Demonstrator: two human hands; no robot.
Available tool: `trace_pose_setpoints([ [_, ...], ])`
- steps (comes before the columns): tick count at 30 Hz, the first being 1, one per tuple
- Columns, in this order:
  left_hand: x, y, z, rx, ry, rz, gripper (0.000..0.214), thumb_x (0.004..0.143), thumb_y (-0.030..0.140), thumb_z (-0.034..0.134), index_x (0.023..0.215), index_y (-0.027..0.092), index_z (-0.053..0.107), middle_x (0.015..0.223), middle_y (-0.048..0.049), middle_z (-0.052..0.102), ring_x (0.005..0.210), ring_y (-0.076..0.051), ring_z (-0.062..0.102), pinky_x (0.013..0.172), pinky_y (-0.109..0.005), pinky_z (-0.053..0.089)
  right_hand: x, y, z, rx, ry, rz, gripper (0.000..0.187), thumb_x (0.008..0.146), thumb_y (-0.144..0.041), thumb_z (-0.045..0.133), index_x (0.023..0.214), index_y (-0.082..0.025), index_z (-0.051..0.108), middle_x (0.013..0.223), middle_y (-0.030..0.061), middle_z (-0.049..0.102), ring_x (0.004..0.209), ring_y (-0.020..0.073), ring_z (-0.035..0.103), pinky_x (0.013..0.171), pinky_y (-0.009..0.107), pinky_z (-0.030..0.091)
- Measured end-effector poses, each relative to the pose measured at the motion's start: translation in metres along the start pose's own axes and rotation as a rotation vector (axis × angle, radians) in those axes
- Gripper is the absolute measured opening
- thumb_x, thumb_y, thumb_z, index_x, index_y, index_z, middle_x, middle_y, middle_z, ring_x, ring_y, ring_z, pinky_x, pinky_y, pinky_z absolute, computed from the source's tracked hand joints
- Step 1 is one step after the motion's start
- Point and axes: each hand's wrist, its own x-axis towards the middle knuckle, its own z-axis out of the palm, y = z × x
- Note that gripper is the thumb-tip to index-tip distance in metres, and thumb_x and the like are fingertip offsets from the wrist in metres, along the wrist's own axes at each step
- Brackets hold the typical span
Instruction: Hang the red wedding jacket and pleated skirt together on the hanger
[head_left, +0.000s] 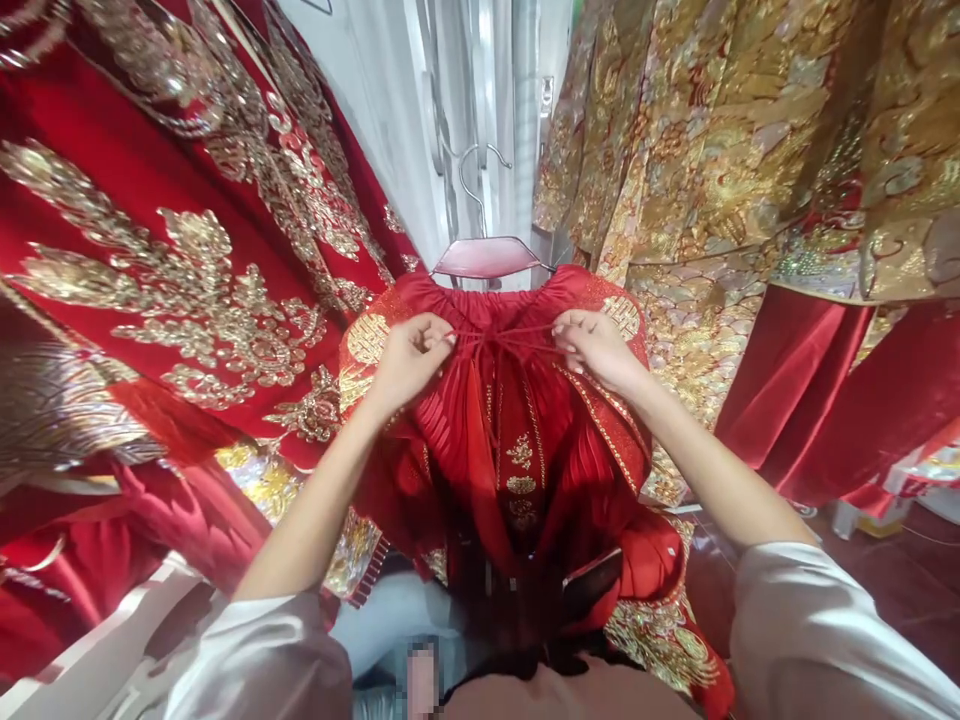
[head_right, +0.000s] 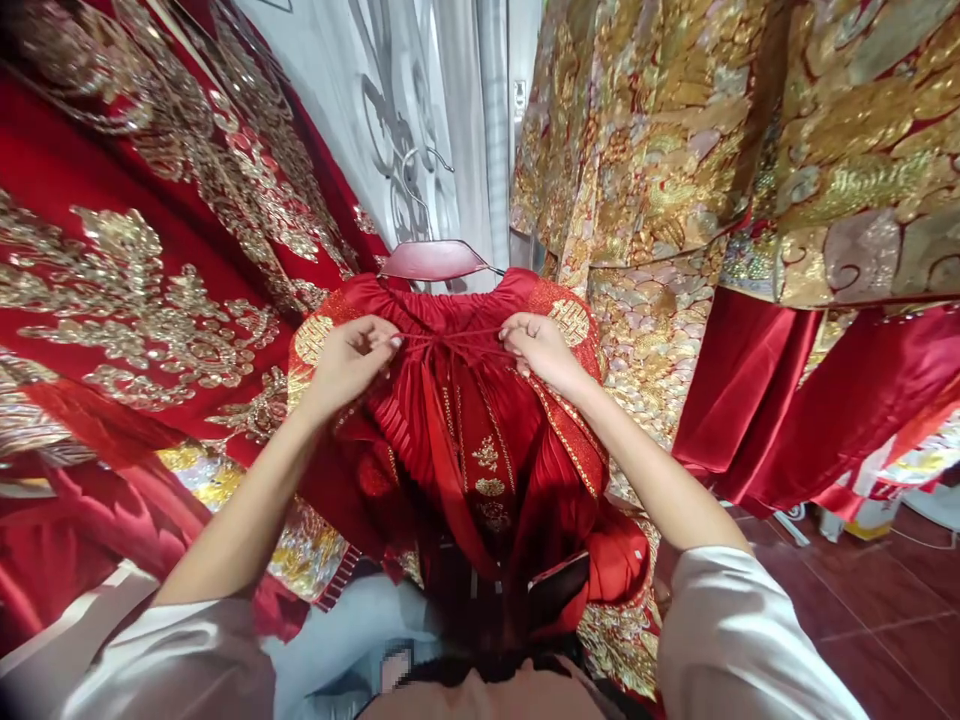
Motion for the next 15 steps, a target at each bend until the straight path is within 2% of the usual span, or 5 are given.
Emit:
trace_pose_setpoints([
  [2, 0.006, 0.005, -0.021, 0.334, 0.010, 0.255, 0.020, 0.081, 0.028, 0.055, 0.097, 0.018, 0.061, 0.090, -0.0053, 0.066, 0.083, -0.018, 0.060, 0.080, -0.035, 0.048, -0.005, -0.002, -0.012, -0.319, 0.149, -0.177, 0.015, 0.082, -0.032, 0.049, 0.072, -0.020, 0.050, 0.059, -0.0009, 0.049, 0.051, 0.0116, 0.043, 0.052, 0.027, 0.036],
  [5, 0.031, 0.006, -0.051, 0.736, 0.028, 0.457, 0.052, 0.085, 0.037, 0.053, 0.128, 0.009, 0.048, 0.132, -0.0136, 0.053, 0.123, -0.027, 0.044, 0.107, -0.047, 0.030, -0.008, 0.000, -0.034, -0.704, 0.382, -0.384, 0.021, 0.084, -0.037, 0.053, 0.089, -0.019, 0.060, 0.091, 0.0097, 0.064, 0.085, 0.0222, 0.057, 0.074, 0.035, 0.043],
  [7, 0.050, 0.000, -0.064, 0.750, -0.061, 0.341, 0.052, 0.087, 0.045, 0.051, 0.121, 0.005, 0.052, 0.119, -0.0128, 0.059, 0.114, -0.025, 0.049, 0.100, -0.043, 0.037, -0.003, 0.005, -0.049, -0.797, 0.388, -0.398, 0.030, 0.086, -0.042, 0.053, 0.101, -0.018, 0.062, 0.105, 0.0124, 0.064, 0.099, 0.0266, 0.056, 0.081, 0.038, 0.043],
  [10, 0.068, -0.013, -0.070, 0.628, -0.169, 0.139, 0.042, 0.090, 0.052, 0.042, 0.078, 0.014, 0.058, 0.071, -0.0010, 0.056, 0.072, -0.014, 0.048, 0.074, -0.028, 0.042, 0.009, 0.017, -0.069, -0.757, 0.298, -0.387, 0.034, 0.091, -0.044, 0.044, 0.099, -0.018, 0.064, 0.094, 0.0100, 0.065, 0.093, 0.0238, 0.058, 0.080, 0.035, 0.043],
  [15, 0.055, -0.026, -0.059, 0.389, 0.271, 0.126, 0.057, 0.088, 0.065, 0.037, 0.053, 0.022, 0.023, 0.056, 0.0029, 0.023, 0.055, -0.009, 0.022, 0.055, -0.027, 0.023, 0.027, 0.035, -0.092, -0.500, 0.239, -0.273, 0.040, 0.089, -0.053, 0.044, 0.073, -0.017, 0.054, 0.067, 0.0018, 0.048, 0.067, 0.0127, 0.043, 0.066, 0.027, 0.034],
])
